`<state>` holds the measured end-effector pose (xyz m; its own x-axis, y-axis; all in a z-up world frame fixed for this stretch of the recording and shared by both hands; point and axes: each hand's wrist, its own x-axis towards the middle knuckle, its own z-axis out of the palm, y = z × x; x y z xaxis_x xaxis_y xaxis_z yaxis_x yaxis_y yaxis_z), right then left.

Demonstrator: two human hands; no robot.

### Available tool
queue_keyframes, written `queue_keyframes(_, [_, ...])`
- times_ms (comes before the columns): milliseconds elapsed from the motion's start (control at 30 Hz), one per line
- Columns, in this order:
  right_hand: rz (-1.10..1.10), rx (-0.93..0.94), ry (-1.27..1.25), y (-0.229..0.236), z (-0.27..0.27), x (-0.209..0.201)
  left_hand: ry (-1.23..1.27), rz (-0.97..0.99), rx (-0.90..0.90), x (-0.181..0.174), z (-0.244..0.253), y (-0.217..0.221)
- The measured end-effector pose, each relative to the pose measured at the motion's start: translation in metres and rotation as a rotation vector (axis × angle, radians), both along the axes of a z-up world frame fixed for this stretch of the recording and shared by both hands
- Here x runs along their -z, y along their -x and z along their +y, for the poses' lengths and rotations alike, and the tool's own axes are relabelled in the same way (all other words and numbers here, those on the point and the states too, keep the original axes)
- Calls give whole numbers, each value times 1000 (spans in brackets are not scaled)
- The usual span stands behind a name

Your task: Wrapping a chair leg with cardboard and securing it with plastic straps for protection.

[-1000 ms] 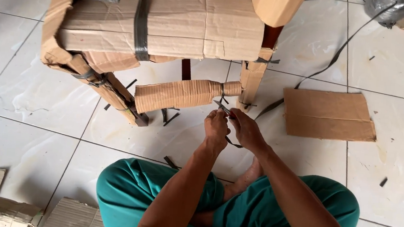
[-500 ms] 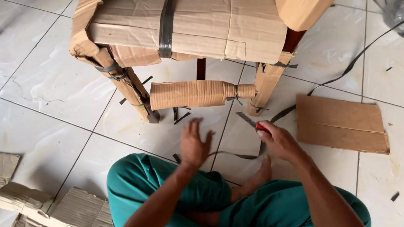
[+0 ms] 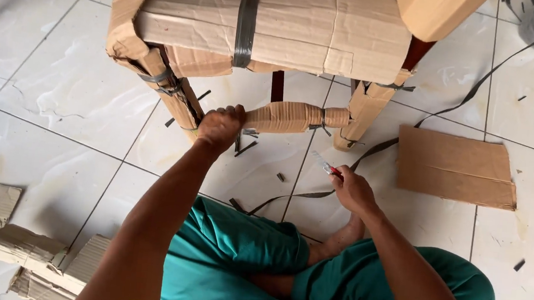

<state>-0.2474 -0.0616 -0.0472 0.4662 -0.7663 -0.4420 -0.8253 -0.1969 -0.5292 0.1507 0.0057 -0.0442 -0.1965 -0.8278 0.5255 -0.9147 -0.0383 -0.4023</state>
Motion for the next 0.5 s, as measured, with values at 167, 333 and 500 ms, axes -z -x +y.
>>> queue_keyframes(167, [118,-77,111,-17,-2,-1,-90,73,-50,1,0,3])
queue_keyframes(333, [170,-161,275,-21,-15,34,-115,96,-99,-4,14,17])
queue_keyframes(500, [175,-267,705,-31,5,40,-113,74,-110,-13,27,31])
